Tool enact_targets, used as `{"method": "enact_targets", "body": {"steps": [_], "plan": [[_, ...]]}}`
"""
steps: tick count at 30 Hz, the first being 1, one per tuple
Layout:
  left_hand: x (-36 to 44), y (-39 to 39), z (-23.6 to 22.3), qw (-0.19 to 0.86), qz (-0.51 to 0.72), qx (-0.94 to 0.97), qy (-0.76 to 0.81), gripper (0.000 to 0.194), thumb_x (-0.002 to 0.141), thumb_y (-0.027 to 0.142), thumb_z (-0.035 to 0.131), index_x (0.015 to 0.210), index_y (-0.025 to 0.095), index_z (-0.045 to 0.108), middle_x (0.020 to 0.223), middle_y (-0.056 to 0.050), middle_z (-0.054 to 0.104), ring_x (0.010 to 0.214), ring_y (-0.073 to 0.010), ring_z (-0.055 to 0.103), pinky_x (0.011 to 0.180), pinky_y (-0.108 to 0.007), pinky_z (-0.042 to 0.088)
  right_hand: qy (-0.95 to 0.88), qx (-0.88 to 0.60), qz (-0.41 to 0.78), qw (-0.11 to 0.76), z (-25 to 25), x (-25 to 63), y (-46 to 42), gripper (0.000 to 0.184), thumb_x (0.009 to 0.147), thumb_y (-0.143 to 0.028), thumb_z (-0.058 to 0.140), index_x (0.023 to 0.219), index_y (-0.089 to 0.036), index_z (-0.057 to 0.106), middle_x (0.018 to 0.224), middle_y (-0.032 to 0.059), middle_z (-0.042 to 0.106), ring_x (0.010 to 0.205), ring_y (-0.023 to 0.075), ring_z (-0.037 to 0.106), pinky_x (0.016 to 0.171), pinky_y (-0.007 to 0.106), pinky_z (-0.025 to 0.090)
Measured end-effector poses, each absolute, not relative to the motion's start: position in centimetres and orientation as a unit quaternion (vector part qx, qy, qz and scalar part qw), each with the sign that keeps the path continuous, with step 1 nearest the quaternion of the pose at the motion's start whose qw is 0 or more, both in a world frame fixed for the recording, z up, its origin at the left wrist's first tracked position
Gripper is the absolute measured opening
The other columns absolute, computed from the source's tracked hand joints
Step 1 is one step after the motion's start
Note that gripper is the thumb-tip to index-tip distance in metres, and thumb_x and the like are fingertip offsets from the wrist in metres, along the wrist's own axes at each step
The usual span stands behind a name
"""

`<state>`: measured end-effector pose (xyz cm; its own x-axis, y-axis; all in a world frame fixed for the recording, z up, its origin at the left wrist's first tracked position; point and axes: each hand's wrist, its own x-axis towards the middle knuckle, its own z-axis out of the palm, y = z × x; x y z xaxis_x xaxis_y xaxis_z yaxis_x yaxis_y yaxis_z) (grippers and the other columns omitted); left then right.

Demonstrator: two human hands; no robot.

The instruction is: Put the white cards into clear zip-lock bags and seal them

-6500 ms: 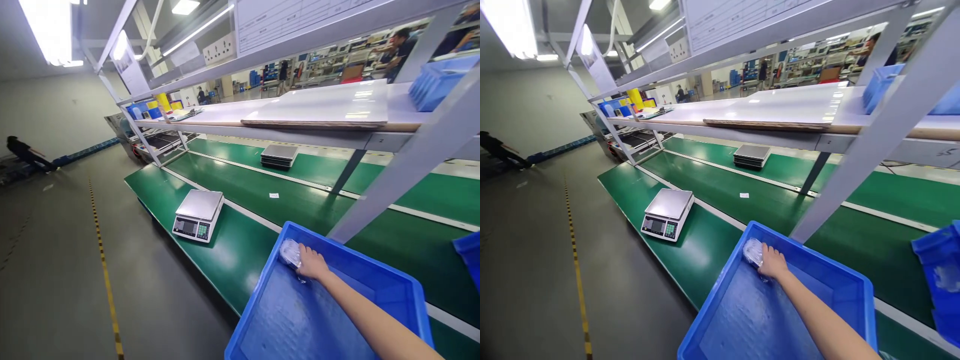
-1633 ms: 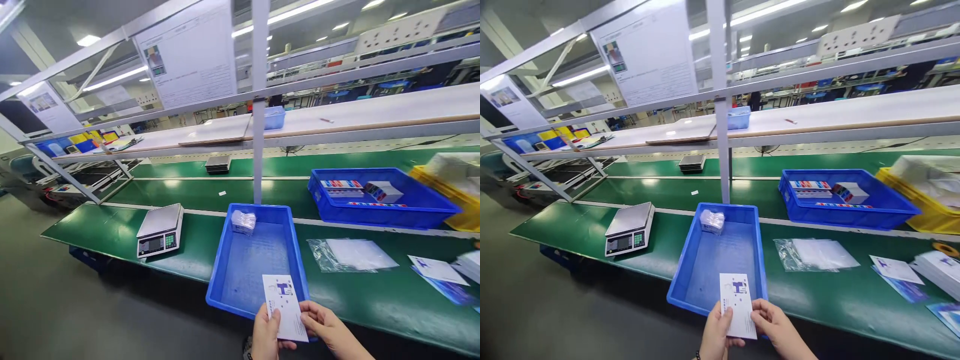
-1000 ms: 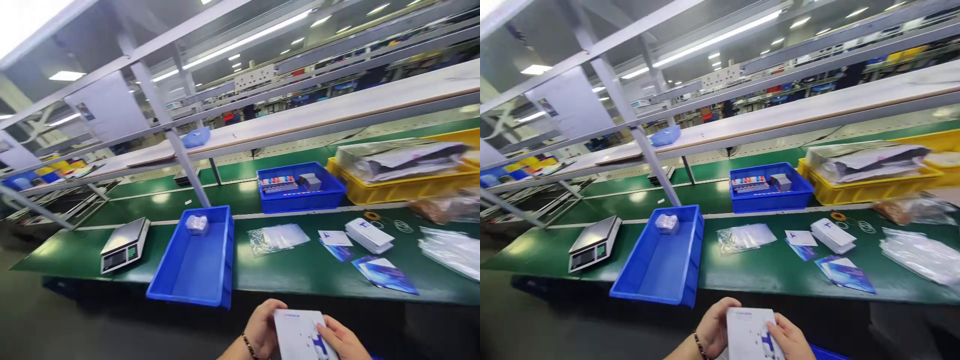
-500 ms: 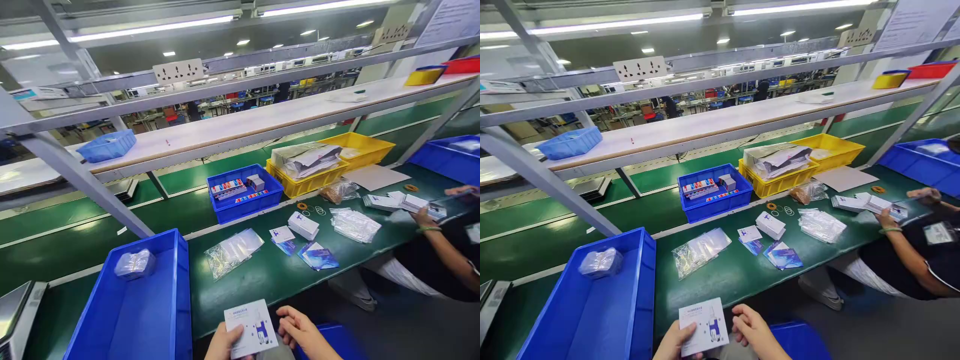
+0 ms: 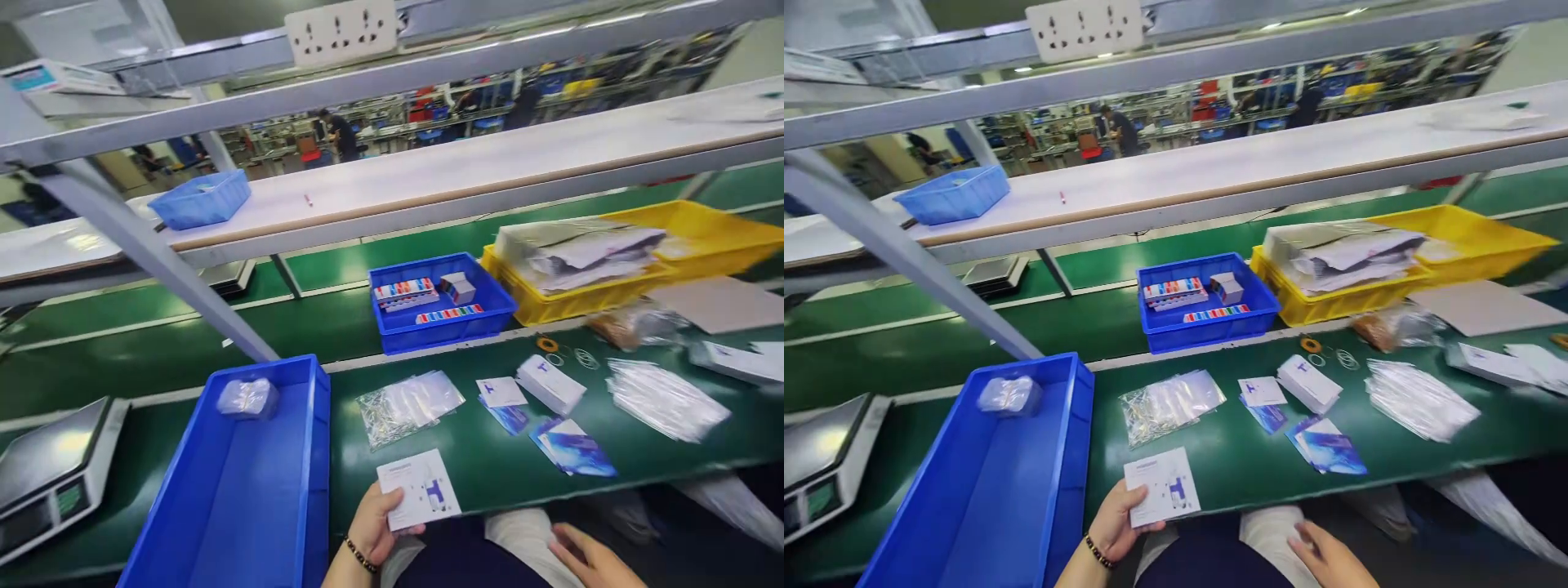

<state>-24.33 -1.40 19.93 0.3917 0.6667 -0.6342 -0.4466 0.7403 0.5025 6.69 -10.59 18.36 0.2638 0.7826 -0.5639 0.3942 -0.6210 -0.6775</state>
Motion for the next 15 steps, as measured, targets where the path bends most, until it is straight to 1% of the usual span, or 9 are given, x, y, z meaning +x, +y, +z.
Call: {"method": "enact_targets", "body": {"steps": [2, 3, 5, 6, 8, 11, 13, 14, 15], "plan": [[-22.7, -0.8, 20.1, 0.816, 0.358, 0.149, 0.428, 0.046, 0.054, 0.033, 0.078, 0.091, 0.009, 0.063, 0.082, -0.015, 0.070, 0.064, -0.0228, 0.065, 0.045, -0.026, 0.049, -0.395, -0.684, 0.570, 0.225, 19.5, 5.4, -5.3, 0.053, 0.057, -0.063, 0.052, 0.091, -0.023, 0.064, 0.102, 0.0116, 0.068, 0.096, 0.0289, 0.061, 0.082, 0.038, 0.046], [-21.8, -0.5, 20.0, 0.808, 0.373, 0.162, 0.426, 0.047, 0.055, 0.035, 0.077, 0.091, 0.008, 0.063, 0.082, -0.016, 0.069, 0.064, -0.0233, 0.065, 0.045, -0.026, 0.048, -0.395, -0.634, 0.623, 0.232, 20.0, 4.4, -2.9, 0.061, 0.060, -0.067, 0.048, 0.099, -0.022, 0.062, 0.104, 0.0123, 0.067, 0.096, 0.0268, 0.062, 0.081, 0.037, 0.047], [-19.5, -0.2, 19.4, 0.785, 0.415, 0.182, 0.422, 0.048, 0.055, 0.040, 0.076, 0.088, 0.007, 0.064, 0.079, -0.016, 0.069, 0.065, -0.0238, 0.064, 0.049, -0.028, 0.048, -0.447, -0.506, 0.711, 0.198, 20.5, 2.3, 0.8, 0.068, 0.066, -0.070, 0.041, 0.105, -0.018, 0.059, 0.101, 0.0131, 0.067, 0.095, 0.0236, 0.062, 0.082, 0.036, 0.047], [-18.3, -0.1, 18.9, 0.768, 0.441, 0.190, 0.424, 0.048, 0.054, 0.042, 0.076, 0.085, 0.007, 0.065, 0.077, -0.015, 0.069, 0.066, -0.0235, 0.064, 0.053, -0.029, 0.048, -0.501, -0.455, 0.719, 0.158, 20.6, 1.4, 2.1, 0.067, 0.068, -0.071, 0.038, 0.100, -0.017, 0.060, 0.092, 0.0118, 0.069, 0.088, 0.0223, 0.064, 0.077, 0.035, 0.049], [-15.9, -0.6, 17.3, 0.713, 0.490, 0.186, 0.466, 0.050, 0.050, 0.046, 0.076, 0.079, 0.007, 0.064, 0.071, -0.012, 0.068, 0.064, -0.0210, 0.062, 0.059, -0.030, 0.047, -0.558, -0.413, 0.714, 0.084, 20.2, 0.7, 3.6, 0.062, 0.066, -0.071, 0.040, 0.080, -0.015, 0.064, 0.069, 0.0088, 0.069, 0.064, 0.0206, 0.066, 0.057, 0.031, 0.051], [-13.6, -3.2, 14.3, 0.600, 0.525, 0.103, 0.595, 0.051, 0.049, 0.057, 0.071, 0.071, 0.012, 0.061, 0.055, -0.003, 0.062, 0.052, -0.0144, 0.057, 0.054, -0.026, 0.043, -0.636, -0.389, 0.666, -0.006, 20.0, 2.0, 5.0, 0.046, 0.069, -0.060, 0.047, 0.057, -0.017, 0.058, 0.045, 0.0027, 0.059, 0.037, 0.0157, 0.056, 0.036, 0.025, 0.042], [-13.3, -6.5, 12.5, 0.536, 0.531, 0.026, 0.656, 0.050, 0.052, 0.061, 0.066, 0.066, 0.014, 0.058, 0.047, 0.001, 0.057, 0.045, -0.0109, 0.052, 0.048, -0.022, 0.038, -0.685, -0.365, 0.629, -0.034, 20.8, 3.3, 6.5, 0.035, 0.071, -0.050, 0.051, 0.053, -0.019, 0.057, 0.045, 0.0023, 0.059, 0.040, 0.0162, 0.057, 0.040, 0.026, 0.044], [-13.5, -8.6, 11.8, 0.504, 0.528, -0.010, 0.683, 0.048, 0.050, 0.060, 0.066, 0.064, 0.015, 0.057, 0.045, 0.003, 0.055, 0.043, -0.0099, 0.050, 0.046, -0.021, 0.035, -0.714, -0.349, 0.606, -0.024, 21.4, 3.7, 7.3, 0.030, 0.071, -0.045, 0.052, 0.056, -0.021, 0.060, 0.052, 0.0036, 0.062, 0.049, 0.0183, 0.061, 0.048, 0.028, 0.047], [-13.8, -11.0, 11.2, 0.474, 0.522, -0.043, 0.708, 0.046, 0.049, 0.058, 0.068, 0.061, 0.015, 0.056, 0.044, 0.003, 0.054, 0.042, -0.0095, 0.049, 0.045, -0.020, 0.034, -0.744, -0.329, 0.582, 0.004, 22.0, 3.8, 8.3, 0.022, 0.072, -0.040, 0.052, 0.066, -0.023, 0.064, 0.067, 0.0055, 0.067, 0.064, 0.0213, 0.064, 0.059, 0.031, 0.049]]}}
